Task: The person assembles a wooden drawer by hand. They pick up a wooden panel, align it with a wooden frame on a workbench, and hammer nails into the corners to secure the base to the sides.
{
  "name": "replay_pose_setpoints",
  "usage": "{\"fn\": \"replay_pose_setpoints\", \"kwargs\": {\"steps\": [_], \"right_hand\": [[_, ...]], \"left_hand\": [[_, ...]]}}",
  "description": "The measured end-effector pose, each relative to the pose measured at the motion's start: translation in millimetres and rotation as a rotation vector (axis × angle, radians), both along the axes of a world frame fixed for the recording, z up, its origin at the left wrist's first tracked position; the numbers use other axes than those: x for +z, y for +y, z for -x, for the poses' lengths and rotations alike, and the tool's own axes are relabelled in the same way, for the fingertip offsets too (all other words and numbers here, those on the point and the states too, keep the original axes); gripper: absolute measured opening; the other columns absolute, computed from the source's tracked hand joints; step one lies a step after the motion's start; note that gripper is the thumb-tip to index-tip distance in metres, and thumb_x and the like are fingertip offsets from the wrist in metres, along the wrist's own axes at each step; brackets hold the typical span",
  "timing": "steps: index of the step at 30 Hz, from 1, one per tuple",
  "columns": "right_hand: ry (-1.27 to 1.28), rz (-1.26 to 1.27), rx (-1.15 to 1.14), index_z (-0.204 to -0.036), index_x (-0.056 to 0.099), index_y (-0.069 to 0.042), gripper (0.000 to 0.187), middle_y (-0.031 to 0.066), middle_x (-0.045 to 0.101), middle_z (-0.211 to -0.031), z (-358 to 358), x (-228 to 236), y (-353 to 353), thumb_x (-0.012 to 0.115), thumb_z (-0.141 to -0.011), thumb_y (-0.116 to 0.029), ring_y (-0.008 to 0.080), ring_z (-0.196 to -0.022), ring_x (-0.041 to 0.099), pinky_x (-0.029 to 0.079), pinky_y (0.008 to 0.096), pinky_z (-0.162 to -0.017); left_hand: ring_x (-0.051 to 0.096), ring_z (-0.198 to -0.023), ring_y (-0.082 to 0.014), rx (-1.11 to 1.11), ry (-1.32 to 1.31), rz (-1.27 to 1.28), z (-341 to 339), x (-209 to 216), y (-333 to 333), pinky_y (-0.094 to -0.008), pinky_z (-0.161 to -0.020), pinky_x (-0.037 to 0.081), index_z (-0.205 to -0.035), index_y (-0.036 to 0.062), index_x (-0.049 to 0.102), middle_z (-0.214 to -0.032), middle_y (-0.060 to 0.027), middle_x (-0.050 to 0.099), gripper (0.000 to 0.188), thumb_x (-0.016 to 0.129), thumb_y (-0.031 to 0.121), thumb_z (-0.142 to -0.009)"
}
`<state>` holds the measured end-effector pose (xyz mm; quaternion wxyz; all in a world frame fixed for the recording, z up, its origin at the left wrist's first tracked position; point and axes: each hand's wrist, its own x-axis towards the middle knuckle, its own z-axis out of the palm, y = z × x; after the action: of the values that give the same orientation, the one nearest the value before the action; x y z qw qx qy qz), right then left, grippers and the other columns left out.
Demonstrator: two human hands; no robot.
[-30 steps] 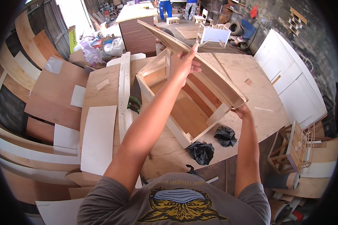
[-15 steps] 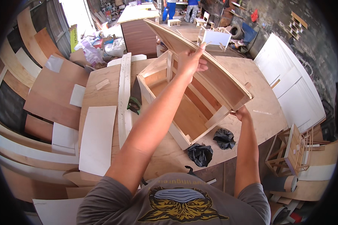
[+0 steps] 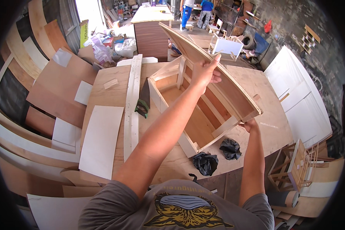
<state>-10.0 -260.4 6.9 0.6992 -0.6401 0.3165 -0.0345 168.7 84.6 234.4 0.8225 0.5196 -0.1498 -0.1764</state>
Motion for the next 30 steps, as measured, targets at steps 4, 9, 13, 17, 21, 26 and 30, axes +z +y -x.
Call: {"fn": "replay_pose_setpoints", "kwargs": {"steps": [4,9,13,17,21,26,30], "right_hand": [[-0.016,0.018,0.031,-0.139,0.052,-0.022,0.046,0.0000,0.057,-0.136,3,-3,-1,0.051,-0.101,-0.048,0.0221,-0.118,0.056,0.048,0.0562,-0.092],[-0.025,-0.033,0.002,-0.145,0.047,-0.025,0.050,0.0020,0.056,-0.141,4,-7,-11,0.051,-0.101,-0.048,0.0258,-0.119,0.057,0.048,0.0565,-0.090],[-0.039,0.029,-0.009,-0.143,0.052,-0.024,0.047,0.0010,0.059,-0.137,8,-11,-7,0.051,-0.101,-0.046,0.0247,-0.119,0.057,0.049,0.0566,-0.090],[0.004,0.079,0.046,-0.142,0.057,-0.023,0.044,0.0016,0.062,-0.133,1,24,36,0.049,-0.102,-0.039,0.0231,-0.118,0.057,0.049,0.0536,-0.091],[0.047,0.190,0.095,-0.142,0.060,-0.019,0.043,0.0037,0.067,-0.126,6,40,35,0.046,-0.102,-0.028,0.0182,-0.108,0.062,0.052,0.0447,-0.085],[0.137,0.331,0.042,-0.142,0.060,-0.016,0.042,0.0046,0.070,-0.119,-2,52,69,0.045,-0.104,-0.022,0.0134,-0.097,0.067,0.055,0.0339,-0.075],[0.061,0.358,0.039,-0.141,0.061,-0.015,0.041,0.0040,0.071,-0.115,-1,46,77,0.044,-0.104,-0.019,0.0109,-0.091,0.068,0.056,0.0297,-0.074]], "left_hand": [[0.066,-0.053,-0.0216,0.007,0.009,0.021,2,-3,4,-0.0336,-0.053,0.058,-0.094,-0.0022,0.057,-0.075,-0.0150,0.065,0.058,0.079,0.051,-0.085],[0.066,-0.054,-0.0207,-0.018,0.021,0.000,4,-3,9,-0.0332,-0.055,0.059,-0.093,-0.0016,0.058,-0.075,-0.0136,0.063,0.057,0.079,0.051,-0.086],[0.066,-0.057,-0.0202,-0.030,0.025,-0.015,5,-9,14,-0.0327,-0.057,0.060,-0.094,-0.0012,0.058,-0.076,-0.0127,0.063,0.056,0.078,0.051,-0.086],[0.068,-0.060,-0.0203,-0.037,0.049,-0.009,5,-29,38,-0.0329,-0.059,0.060,-0.098,-0.0004,0.059,-0.078,-0.0120,0.064,0.054,0.076,0.050,-0.088],[0.069,-0.064,-0.0215,-0.054,0.073,0.021,14,-51,52,-0.0341,-0.063,0.061,-0.104,-0.0006,0.060,-0.082,-0.0120,0.067,0.052,0.075,0.047,-0.090],[0.071,-0.075,-0.0199,0.048,0.151,-0.034,32,-86,95,-0.0365,-0.072,0.061,-0.106,-0.0006,0.066,-0.089,-0.0119,0.071,0.047,0.075,0.043,-0.091],[0.071,-0.079,-0.0192,-0.017,0.182,-0.003,36,-135,125,-0.0328,-0.074,0.060,-0.100,-0.0002,0.068,-0.091,-0.0114,0.072,0.043,0.073,0.042,-0.093]]}}
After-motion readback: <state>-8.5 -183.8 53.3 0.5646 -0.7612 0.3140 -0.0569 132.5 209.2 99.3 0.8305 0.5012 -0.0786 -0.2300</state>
